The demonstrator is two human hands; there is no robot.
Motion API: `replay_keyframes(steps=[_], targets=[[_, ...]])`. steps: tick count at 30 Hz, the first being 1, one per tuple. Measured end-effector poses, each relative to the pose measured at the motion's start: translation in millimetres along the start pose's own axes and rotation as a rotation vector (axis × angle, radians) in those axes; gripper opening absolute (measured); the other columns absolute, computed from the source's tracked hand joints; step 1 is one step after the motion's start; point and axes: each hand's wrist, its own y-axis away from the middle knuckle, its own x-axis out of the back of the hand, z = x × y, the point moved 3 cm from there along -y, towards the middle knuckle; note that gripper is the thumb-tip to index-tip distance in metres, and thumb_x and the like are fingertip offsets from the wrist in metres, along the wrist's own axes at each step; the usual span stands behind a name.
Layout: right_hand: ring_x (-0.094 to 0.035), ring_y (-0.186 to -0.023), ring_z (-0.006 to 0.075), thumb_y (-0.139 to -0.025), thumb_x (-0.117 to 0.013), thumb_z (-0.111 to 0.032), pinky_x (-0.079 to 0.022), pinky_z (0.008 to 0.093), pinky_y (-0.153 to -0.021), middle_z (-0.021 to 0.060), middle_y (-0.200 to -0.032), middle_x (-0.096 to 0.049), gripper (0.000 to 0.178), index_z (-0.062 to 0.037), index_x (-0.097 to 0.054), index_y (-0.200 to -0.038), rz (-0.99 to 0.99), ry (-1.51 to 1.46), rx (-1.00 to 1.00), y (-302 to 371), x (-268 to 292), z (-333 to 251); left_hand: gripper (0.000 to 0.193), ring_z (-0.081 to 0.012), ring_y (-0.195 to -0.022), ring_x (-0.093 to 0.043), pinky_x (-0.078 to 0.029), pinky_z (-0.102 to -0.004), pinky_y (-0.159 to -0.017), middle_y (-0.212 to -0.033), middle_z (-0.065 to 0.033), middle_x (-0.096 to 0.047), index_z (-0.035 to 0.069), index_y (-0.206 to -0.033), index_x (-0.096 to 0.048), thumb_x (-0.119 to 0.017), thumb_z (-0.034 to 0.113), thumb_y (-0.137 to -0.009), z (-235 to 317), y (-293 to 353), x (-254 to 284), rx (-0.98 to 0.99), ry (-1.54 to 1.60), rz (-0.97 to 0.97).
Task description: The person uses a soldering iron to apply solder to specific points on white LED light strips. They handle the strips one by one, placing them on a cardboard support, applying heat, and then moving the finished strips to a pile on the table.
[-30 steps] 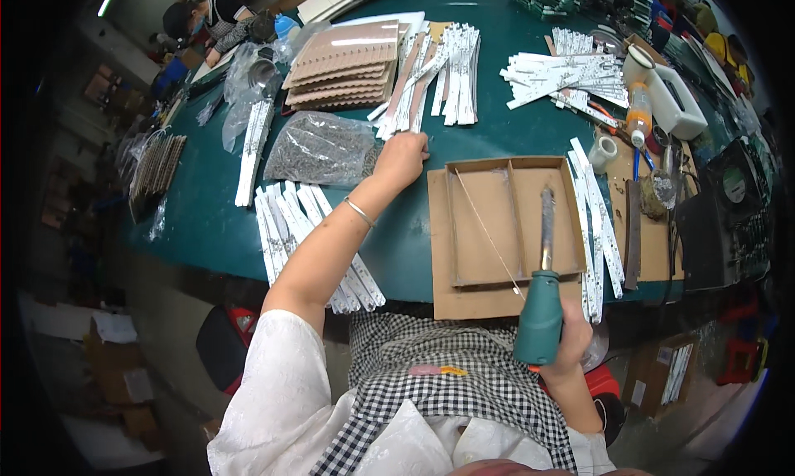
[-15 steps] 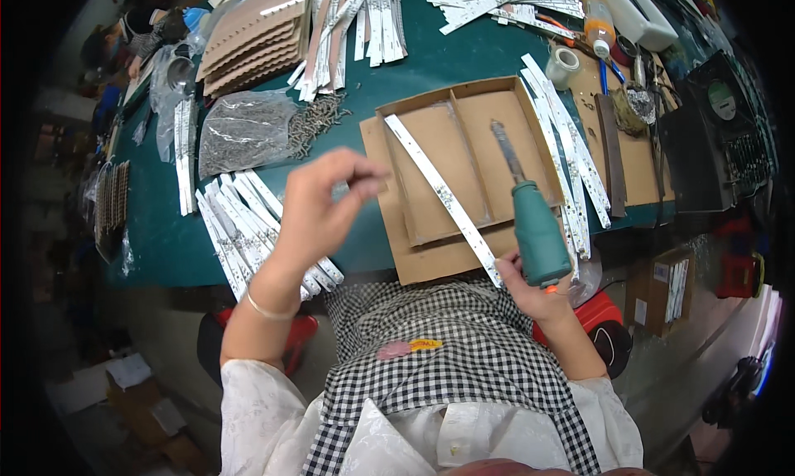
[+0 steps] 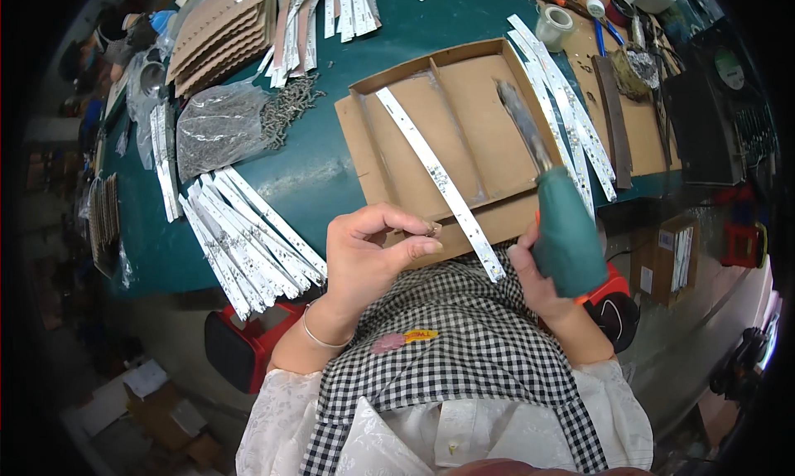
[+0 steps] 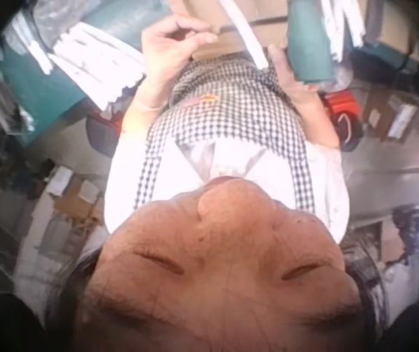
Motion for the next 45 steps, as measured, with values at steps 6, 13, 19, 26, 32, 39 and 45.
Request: replay_keyframes(steps=[6, 13, 19, 26, 32, 39, 45], targets=[[-0.063, -0.086, 0.0128, -0.089, -0.061, 0.003, -0.053, 0.0260, -0.075, 0.0087, -0.098, -0.064, 0.027, 0.0025, -0.056, -0.116, -0.140, -0.407, -0.185, -25.2, -4.8, -16.4, 0.019, -0.0215, -0.071, -0.068, -0.053, -0.0293, -0.066, -0.077, -0.0088, -0.070, 0.002, -0.079, -0.070, -0.079, -0.004, -0.064, 14.4, -8.4, -24.8, -0.347, -0.306, -0.096], [-0.063, -0.085, 0.0124, -0.090, -0.060, 0.003, -0.053, 0.0247, -0.074, 0.0073, -0.096, -0.063, 0.017, 0.0025, -0.059, -0.107, -0.197, -0.523, -0.218, -32.3, -17.4, -17.9, 0.020, -0.0200, -0.069, -0.066, -0.048, -0.0295, -0.061, -0.078, -0.0054, -0.068, 0.005, -0.079, -0.069, -0.079, -0.001, -0.063, 12.2, -14.6, -32.3, -0.628, -0.424, -0.122], [-0.068, -0.086, 0.0184, -0.077, -0.071, 0.001, -0.054, 0.0274, -0.076, 0.0104, -0.094, -0.070, 0.027, 0.0012, -0.064, -0.102, -0.170, -0.373, -0.223, -28.7, -21.7, -1.8, 0.021, -0.0199, -0.070, -0.065, -0.048, -0.0304, -0.061, -0.079, -0.0053, -0.068, 0.005, -0.080, -0.068, -0.078, -0.002, -0.063, 8.2, -17.2, -30.6, -0.655, -0.472, -0.091], [-0.061, -0.080, 0.0092, -0.087, -0.062, 0.005, -0.051, 0.0233, -0.071, 0.0033, -0.090, -0.061, 0.016, -0.0001, -0.059, -0.102, -0.226, -0.460, -0.254, -42.4, -22.8, -7.7, 0.019, -0.0208, -0.071, -0.066, -0.047, -0.0303, -0.062, -0.080, -0.0057, -0.068, 0.005, -0.079, -0.068, -0.077, -0.002, -0.063, 5.2, -21.5, -28.1, -0.665, -0.453, -0.084], [-0.058, -0.078, 0.0073, -0.086, -0.063, 0.005, -0.048, 0.0215, -0.069, 0.0012, -0.088, -0.059, 0.017, -0.0014, -0.059, -0.101, -0.231, -0.384, -0.256, -47.4, -21.3, -9.2, 0.021, -0.0224, -0.071, -0.067, -0.049, -0.0320, -0.066, -0.079, -0.0086, -0.069, 0.002, -0.081, -0.068, -0.079, -0.004, -0.064, 9.7, -23.3, -30.6, -0.605, -0.471, -0.107], [-0.059, -0.079, 0.0110, -0.083, -0.066, 0.001, -0.048, 0.0237, -0.068, 0.0034, -0.090, -0.062, 0.016, -0.0028, -0.061, -0.098, -0.214, -0.196, -0.166, -47.0, -23.2, -5.1, 0.022, -0.0239, -0.073, -0.068, -0.050, -0.0328, -0.069, -0.081, -0.0108, -0.070, -0.001, -0.085, -0.068, -0.076, -0.009, -0.066, 7.1, -23.7, -29.6, -0.544, -0.450, -0.090], [-0.059, -0.082, 0.0092, -0.086, -0.062, 0.007, -0.049, 0.0229, -0.072, 0.0045, -0.092, -0.061, 0.022, -0.0001, -0.058, -0.107, -0.176, -0.293, -0.249, -38.2, -25.0, 6.7, 0.017, -0.0210, -0.074, -0.067, -0.047, -0.0333, -0.073, -0.078, -0.0073, -0.070, 0.003, -0.079, -0.070, -0.075, -0.006, -0.066, 4.9, -29.1, -20.1, -0.533, -0.647, -0.006]])
